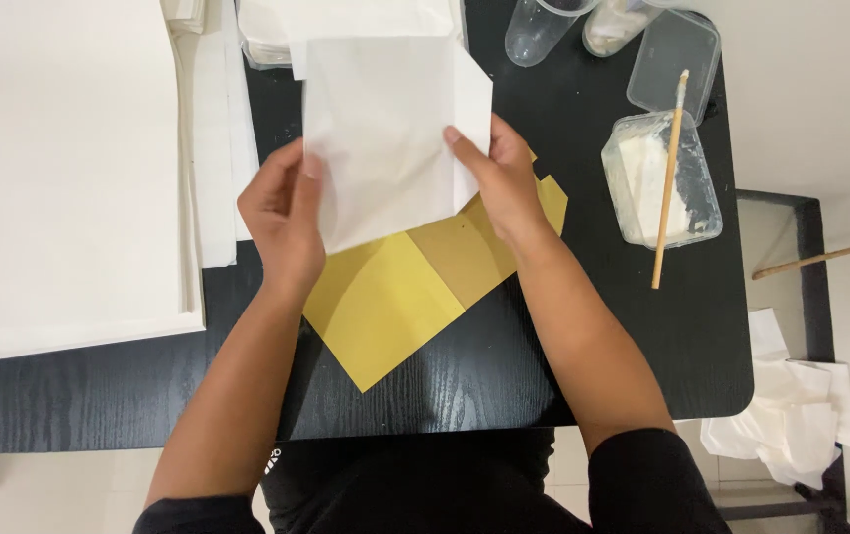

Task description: Apply glue to a paper template and fold it to assemble a paper bag

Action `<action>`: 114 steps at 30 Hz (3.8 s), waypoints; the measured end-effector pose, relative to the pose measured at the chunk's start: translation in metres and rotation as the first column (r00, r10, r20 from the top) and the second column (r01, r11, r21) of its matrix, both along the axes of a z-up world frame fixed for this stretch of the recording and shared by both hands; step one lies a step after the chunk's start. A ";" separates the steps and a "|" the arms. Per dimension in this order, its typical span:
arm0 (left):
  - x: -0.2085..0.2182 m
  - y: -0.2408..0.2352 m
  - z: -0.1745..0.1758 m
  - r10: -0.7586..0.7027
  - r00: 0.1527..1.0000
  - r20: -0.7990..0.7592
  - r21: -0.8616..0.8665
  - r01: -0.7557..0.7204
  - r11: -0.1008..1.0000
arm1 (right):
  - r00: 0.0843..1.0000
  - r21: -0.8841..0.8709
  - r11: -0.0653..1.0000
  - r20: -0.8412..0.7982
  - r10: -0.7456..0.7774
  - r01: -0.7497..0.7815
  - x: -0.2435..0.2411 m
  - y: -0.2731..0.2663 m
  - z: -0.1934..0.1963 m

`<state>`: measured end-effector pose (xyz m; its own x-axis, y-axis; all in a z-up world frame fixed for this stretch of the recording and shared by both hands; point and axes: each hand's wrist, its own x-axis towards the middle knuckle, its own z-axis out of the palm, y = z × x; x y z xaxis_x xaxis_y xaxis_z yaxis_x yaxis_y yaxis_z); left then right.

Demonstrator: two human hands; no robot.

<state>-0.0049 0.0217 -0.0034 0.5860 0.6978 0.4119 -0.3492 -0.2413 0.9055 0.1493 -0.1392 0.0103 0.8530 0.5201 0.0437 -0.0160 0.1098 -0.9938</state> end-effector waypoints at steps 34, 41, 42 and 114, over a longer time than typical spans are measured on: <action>0.096 0.031 0.070 0.259 0.965 0.047 0.935 -0.134 0.330 | 0.771 -0.795 0.562 0.501 0.393 0.230 0.028 -0.016 -0.076; 0.177 0.048 -0.006 0.385 0.891 -0.240 0.961 0.162 0.224 | 0.534 -0.650 0.743 0.689 0.490 0.158 0.031 -0.014 -0.076; 0.185 0.048 -0.020 0.399 0.850 -0.344 0.929 0.247 0.276 | 0.563 -0.651 0.751 0.664 0.492 0.110 0.031 -0.013 -0.073; -0.153 0.093 -0.009 0.648 0.613 -0.452 0.888 0.236 0.395 | 0.410 -0.441 0.861 0.855 0.317 0.253 0.025 -0.016 -0.059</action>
<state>-0.1578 0.1146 -0.0123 0.8346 0.3875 0.3914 0.4116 -0.9110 0.0242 0.1747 -0.1556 -0.0489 0.4433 0.7359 0.5118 0.8919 -0.3051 -0.3337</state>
